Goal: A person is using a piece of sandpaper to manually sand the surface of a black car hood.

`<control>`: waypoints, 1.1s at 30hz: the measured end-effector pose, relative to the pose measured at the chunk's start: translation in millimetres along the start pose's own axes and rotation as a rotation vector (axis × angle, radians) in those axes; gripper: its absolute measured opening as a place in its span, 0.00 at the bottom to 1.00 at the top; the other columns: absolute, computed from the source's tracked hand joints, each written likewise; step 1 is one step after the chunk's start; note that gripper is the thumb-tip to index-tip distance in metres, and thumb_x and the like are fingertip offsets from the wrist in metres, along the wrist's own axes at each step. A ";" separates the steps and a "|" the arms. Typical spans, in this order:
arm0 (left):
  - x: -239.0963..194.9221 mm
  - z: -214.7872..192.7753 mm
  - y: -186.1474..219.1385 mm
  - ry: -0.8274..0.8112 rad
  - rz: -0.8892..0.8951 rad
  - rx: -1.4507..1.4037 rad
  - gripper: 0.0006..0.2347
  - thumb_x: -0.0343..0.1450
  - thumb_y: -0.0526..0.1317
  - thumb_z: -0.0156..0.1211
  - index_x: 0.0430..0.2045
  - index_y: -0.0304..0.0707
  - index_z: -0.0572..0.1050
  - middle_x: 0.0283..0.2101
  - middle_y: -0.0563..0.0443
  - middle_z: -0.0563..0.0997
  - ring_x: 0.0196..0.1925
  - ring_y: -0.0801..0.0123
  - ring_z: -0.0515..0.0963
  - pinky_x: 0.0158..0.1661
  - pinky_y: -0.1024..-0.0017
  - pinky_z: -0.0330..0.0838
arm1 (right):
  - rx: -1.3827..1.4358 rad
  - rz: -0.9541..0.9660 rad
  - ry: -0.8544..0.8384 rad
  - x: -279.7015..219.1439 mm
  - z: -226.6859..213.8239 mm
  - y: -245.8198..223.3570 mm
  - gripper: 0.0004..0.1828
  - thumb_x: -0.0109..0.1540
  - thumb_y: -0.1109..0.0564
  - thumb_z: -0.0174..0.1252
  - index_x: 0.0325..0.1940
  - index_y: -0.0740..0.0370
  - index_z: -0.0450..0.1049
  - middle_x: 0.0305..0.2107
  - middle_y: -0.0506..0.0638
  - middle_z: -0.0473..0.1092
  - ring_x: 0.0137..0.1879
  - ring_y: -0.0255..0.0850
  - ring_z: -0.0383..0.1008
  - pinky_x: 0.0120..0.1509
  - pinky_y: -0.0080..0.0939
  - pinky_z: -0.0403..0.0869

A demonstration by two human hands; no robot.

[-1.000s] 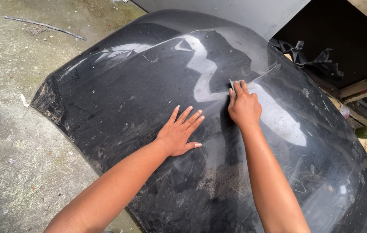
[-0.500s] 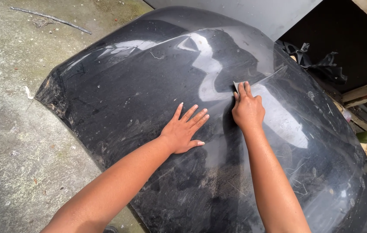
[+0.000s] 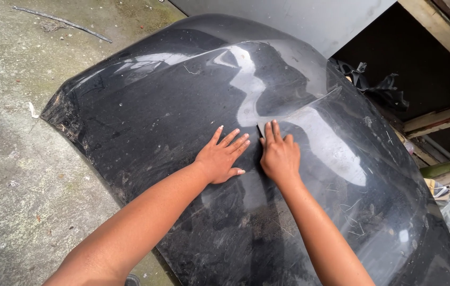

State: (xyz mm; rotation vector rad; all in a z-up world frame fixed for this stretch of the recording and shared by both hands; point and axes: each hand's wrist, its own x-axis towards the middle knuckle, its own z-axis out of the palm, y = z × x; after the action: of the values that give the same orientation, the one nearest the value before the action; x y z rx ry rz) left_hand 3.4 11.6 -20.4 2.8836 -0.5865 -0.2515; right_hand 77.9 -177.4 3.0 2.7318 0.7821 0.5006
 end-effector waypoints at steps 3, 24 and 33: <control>-2.5 -1.4 0.8 -0.001 -0.011 0.002 0.34 0.76 0.61 0.33 0.75 0.46 0.40 0.80 0.55 0.37 0.80 0.59 0.34 0.74 0.44 0.24 | -0.002 0.049 0.078 6.2 7.7 20.9 0.26 0.71 0.48 0.45 0.71 0.59 0.69 0.65 0.55 0.68 0.44 0.56 0.72 0.40 0.51 0.76; -7.9 -2.4 -1.3 -0.074 -0.021 -0.050 0.36 0.74 0.66 0.22 0.75 0.49 0.32 0.80 0.55 0.30 0.80 0.54 0.28 0.74 0.45 0.22 | 0.099 0.258 0.152 45.8 33.9 58.6 0.25 0.73 0.48 0.45 0.71 0.60 0.69 0.66 0.54 0.68 0.45 0.61 0.71 0.44 0.56 0.76; -5.1 4.1 -2.0 -0.054 -0.014 -0.020 0.37 0.74 0.67 0.23 0.75 0.49 0.33 0.80 0.53 0.31 0.80 0.52 0.29 0.74 0.45 0.23 | 0.065 -0.007 0.289 10.7 15.4 34.8 0.22 0.69 0.50 0.50 0.66 0.55 0.75 0.60 0.51 0.74 0.40 0.54 0.70 0.37 0.49 0.72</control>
State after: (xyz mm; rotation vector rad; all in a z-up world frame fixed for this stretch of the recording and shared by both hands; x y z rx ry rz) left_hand -1.3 14.8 -24.2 2.8707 -0.5696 -0.3365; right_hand 108.5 -202.4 3.3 2.7499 0.8890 0.8971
